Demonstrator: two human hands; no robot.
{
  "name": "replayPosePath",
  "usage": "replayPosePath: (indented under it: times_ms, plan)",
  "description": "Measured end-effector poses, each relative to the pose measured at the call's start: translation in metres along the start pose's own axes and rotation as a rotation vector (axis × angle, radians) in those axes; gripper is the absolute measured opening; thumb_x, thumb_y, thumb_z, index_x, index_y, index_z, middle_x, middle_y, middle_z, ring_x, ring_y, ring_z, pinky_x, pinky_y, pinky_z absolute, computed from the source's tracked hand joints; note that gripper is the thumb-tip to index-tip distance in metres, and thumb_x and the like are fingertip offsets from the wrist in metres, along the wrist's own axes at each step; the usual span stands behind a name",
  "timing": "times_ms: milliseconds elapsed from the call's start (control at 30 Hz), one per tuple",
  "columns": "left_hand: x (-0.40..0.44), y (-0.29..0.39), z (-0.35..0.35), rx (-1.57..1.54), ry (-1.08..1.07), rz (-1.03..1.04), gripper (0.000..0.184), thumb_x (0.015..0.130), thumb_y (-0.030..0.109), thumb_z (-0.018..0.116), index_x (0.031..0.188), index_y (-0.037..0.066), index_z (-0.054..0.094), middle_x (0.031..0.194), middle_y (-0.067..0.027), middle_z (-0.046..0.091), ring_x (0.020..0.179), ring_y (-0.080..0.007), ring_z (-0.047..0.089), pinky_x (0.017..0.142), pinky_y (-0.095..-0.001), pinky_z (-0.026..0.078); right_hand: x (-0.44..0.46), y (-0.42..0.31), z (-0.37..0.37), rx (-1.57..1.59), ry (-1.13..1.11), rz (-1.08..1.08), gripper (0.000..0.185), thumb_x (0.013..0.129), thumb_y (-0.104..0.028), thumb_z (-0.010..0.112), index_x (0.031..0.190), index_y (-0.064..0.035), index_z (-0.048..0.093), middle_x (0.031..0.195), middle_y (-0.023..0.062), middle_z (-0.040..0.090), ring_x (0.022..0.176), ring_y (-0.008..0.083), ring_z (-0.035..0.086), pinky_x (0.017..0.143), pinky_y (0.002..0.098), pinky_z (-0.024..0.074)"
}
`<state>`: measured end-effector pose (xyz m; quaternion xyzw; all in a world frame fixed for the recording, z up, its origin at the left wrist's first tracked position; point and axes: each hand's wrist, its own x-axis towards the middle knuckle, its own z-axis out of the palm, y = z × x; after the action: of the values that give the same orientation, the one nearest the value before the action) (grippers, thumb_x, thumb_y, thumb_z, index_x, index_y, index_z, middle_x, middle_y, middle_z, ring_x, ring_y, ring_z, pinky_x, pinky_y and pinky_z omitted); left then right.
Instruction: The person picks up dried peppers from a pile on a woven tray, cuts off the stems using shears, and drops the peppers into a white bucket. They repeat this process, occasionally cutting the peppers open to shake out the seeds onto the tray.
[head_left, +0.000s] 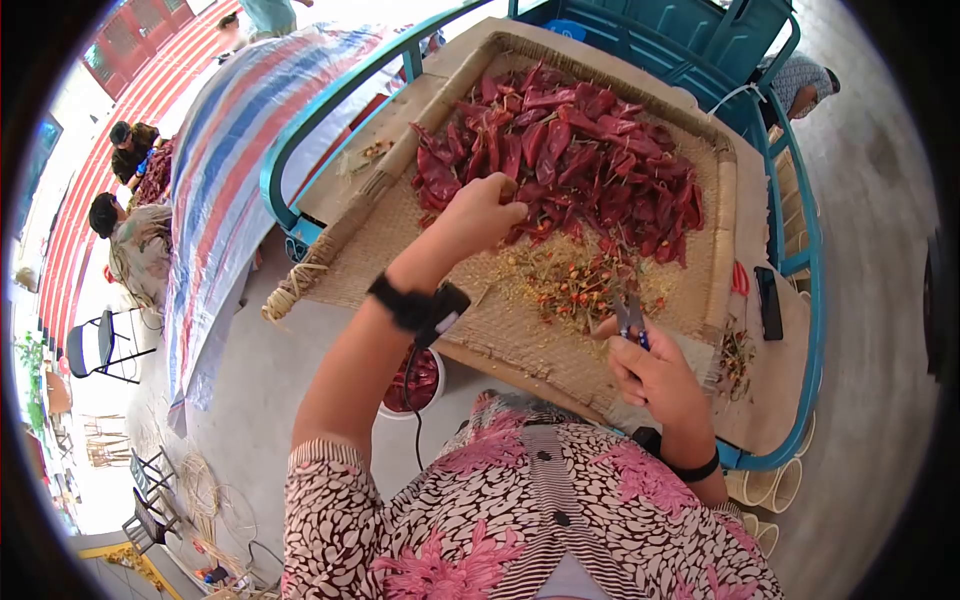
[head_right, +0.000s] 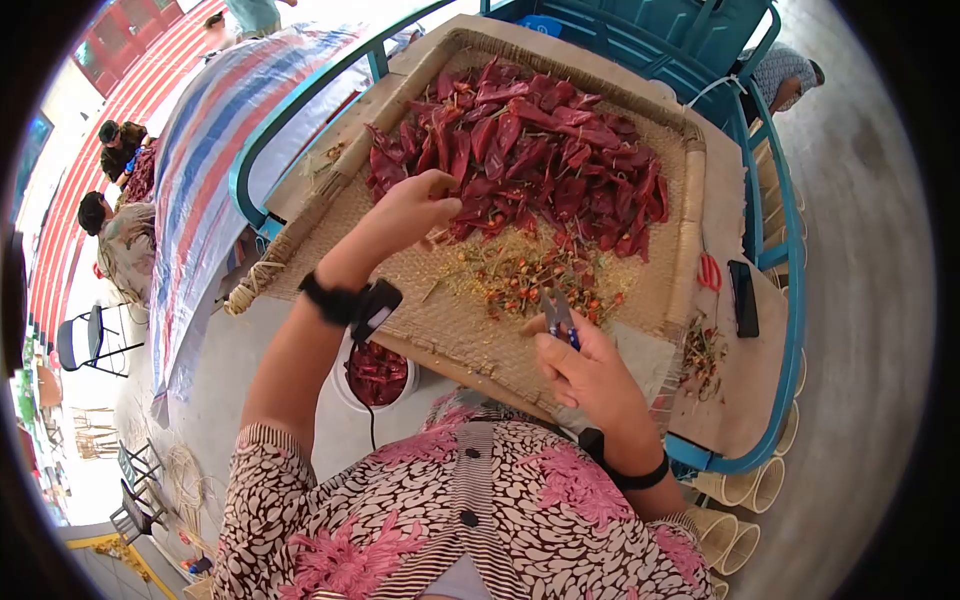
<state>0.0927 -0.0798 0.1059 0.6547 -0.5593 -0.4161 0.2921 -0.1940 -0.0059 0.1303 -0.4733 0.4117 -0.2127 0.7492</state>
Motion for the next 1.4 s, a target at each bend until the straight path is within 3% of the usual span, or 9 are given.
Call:
replayPosePath:
  times_ms: [67,167,467,567,700,867,967,1133,1400]
  plan:
    - [0.068,-0.045,0.019,0.394,0.244,0.267,0.056,0.083,0.03,0.064,0.126,-0.003,0.048,0.102,-0.0236,0.062,0.092,-0.0369,0.063,0.078,-0.044,0.052,-0.004,-0.002,-0.01,-0.043,-0.013,-0.026,0.023,0.096,-0.02,0.054,0.113,-0.0036,0.052,0.068,-0.0024,0.043,0.046,0.0028,0.034,0.04,0.0193,0.0293]
    - [0.094,-0.035,0.032,0.452,0.451,0.054,0.043,0.084,0.025,0.061,0.115,-0.003,0.05,0.113,-0.0293,0.054,0.108,-0.0423,0.055,0.088,-0.0519,0.047,-0.008,-0.006,-0.023,-0.03,-0.026,-0.038,0.023,0.097,-0.021,0.053,0.113,-0.0041,0.052,0.068,-0.0026,0.044,0.046,0.0028,0.034,0.04,0.0195,0.0285]
    - [0.119,-0.041,0.049,0.405,0.772,-0.059,0.041,0.077,0.02,0.067,0.106,-0.003,0.049,0.108,-0.0251,0.058,0.092,-0.0432,0.061,0.08,-0.0477,0.049,-0.015,0.008,-0.068,-0.341,0.06,-0.152,0.032,0.099,-0.031,0.049,0.114,-0.0039,0.055,0.069,-0.003,0.045,0.059,0.0061,0.041,0.054,0.0226,0.0349]
    - [0.119,-0.062,0.038,0.058,0.643,-0.084,0.044,0.074,0.018,0.066,0.108,-0.005,0.05,0.096,-0.0249,0.062,0.087,-0.0414,0.061,0.08,-0.0467,0.049,-0.019,0.01,-0.077,-0.325,0.034,-0.162,0.04,0.1,-0.037,0.045,0.116,-0.0018,0.056,0.07,-0.0014,0.046,0.065,0.0079,0.042,0.059,0.0247,0.0361]
    - [0.033,-0.012,0.061,-0.291,0.352,-0.026,0.028,0.084,0.005,0.057,0.109,-0.002,0.047,0.084,-0.0138,0.063,0.069,-0.0163,0.062,0.058,-0.0274,0.049,-0.016,0.015,-0.082,-0.396,0.045,-0.249,0.044,0.101,-0.038,0.042,0.12,0.0001,0.054,0.07,-0.0001,0.045,0.063,0.0077,0.042,0.058,0.0245,0.0354]
    - [-0.061,0.031,0.113,-0.888,0.047,-0.005,0.025,0.092,0.006,0.052,0.114,0.001,0.041,0.108,-0.0175,0.06,0.073,-0.0146,0.06,0.06,-0.0246,0.047,-0.01,0.011,-0.071,-0.47,0.065,-0.288,0.043,0.102,-0.034,0.041,0.121,0.0021,0.053,0.072,0.0012,0.046,0.067,0.0093,0.044,0.062,0.025,0.0371]
    - [-0.082,0.027,0.137,-1.09,-0.045,-0.048,0.023,0.094,0.012,0.053,0.113,0.004,0.043,0.109,-0.0153,0.061,0.074,-0.0112,0.056,0.061,-0.0218,0.043,-0.005,0.019,-0.069,-0.604,0.188,-0.367,0.041,0.1,-0.037,0.045,0.117,-0.0012,0.055,0.078,0.0127,0.058,0.071,0.0221,0.058,0.066,0.0344,0.0437]
    - [-0.089,0.021,0.162,-0.914,-0.003,0.091,0.025,0.097,0.022,0.056,0.109,0.006,0.042,0.093,-0.0051,0.062,0.068,-0.0064,0.048,0.056,-0.0191,0.037,-0.002,0.03,-0.068,-0.685,0.2,-0.425,0.04,0.098,-0.038,0.048,0.117,-0.0037,0.056,0.081,0.0161,0.062,0.073,0.0282,0.062,0.066,0.0373,0.0456]
    - [-0.108,0.019,0.155,-1.108,-0.069,0.076,0.046,0.101,0.035,0.042,0.132,0.001,0.043,0.106,-0.005,0.059,0.085,-0.0091,0.052,0.078,-0.0243,0.042,-0.006,0.025,-0.06,-0.704,0.216,-0.501,0.038,0.094,-0.037,0.055,0.114,-0.0051,0.059,0.083,0.0149,0.064,0.074,0.031,0.064,0.064,0.0374,0.0478]
